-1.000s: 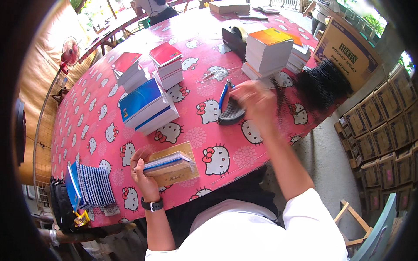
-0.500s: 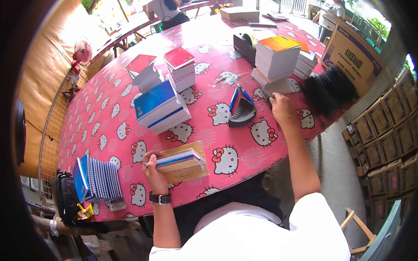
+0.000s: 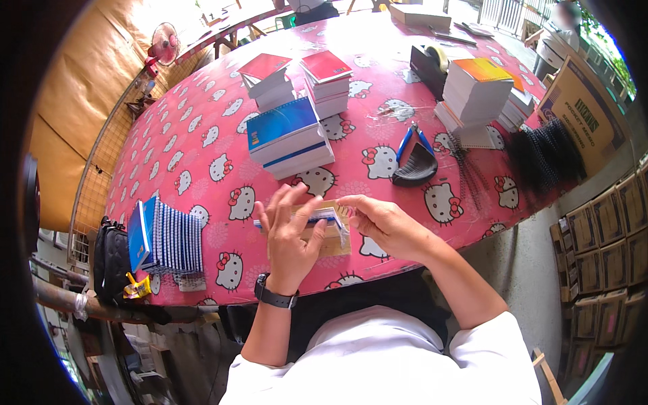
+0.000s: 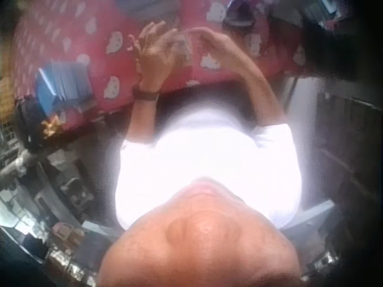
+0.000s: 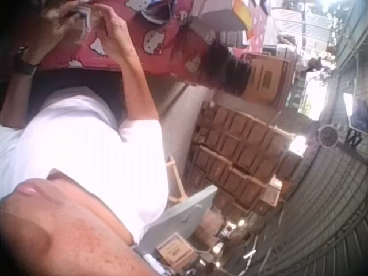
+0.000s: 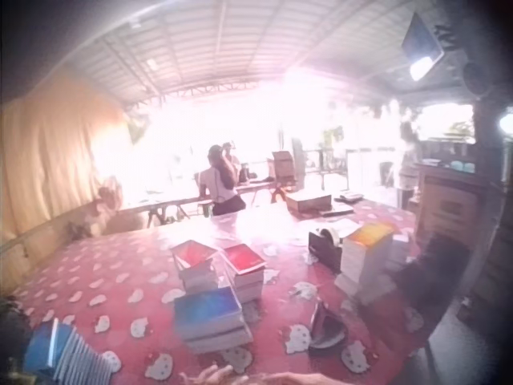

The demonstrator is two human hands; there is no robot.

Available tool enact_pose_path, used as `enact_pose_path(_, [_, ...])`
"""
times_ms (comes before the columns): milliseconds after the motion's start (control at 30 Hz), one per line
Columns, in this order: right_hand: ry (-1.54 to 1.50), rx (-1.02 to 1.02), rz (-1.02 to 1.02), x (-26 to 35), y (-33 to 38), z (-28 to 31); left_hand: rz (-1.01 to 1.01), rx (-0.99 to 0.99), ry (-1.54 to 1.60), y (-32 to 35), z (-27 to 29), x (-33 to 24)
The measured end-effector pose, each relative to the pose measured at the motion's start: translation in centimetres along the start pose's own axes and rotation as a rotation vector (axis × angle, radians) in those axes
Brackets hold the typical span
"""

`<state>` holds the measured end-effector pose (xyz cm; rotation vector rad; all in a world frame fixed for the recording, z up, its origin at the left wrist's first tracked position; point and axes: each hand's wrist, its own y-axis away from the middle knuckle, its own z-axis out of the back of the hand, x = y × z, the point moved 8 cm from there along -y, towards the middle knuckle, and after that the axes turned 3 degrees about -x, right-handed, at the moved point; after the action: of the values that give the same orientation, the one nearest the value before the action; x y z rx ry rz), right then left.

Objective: The person assembles small spiral notebooks by taking a stack of pages and a cover, placing them into a small wooden jig, and then inserting a metal coil through the holes to bind them.

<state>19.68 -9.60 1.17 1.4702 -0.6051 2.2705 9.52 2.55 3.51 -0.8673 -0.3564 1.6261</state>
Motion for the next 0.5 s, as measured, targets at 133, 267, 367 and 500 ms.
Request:
enact_pose_path(133, [0.031, -0.061, 0.076, 0.5, -1.3, 0.2, 0.030, 0.021, 0.169, 0.1, -0.5, 1.1])
enact_pose_path(267, [0.178, -0.103, 0.171, 0.8, -1.8, 0.4, -0.021, 0.009, 0.179, 0.2, -0.6, 1.0])
enact_pose_path(367, [0.208, -0.153, 0.270, 0.3, -1.8, 0.4, -0.014, 0.020, 0.174, 0.3, -0.9, 0.7])
enact_pose_path(500, [0.254, -0.233, 0.372, 1.0, -2.0, 0.3, 0.000, 0.009, 0.175, 0.2, -0.5, 0.7])
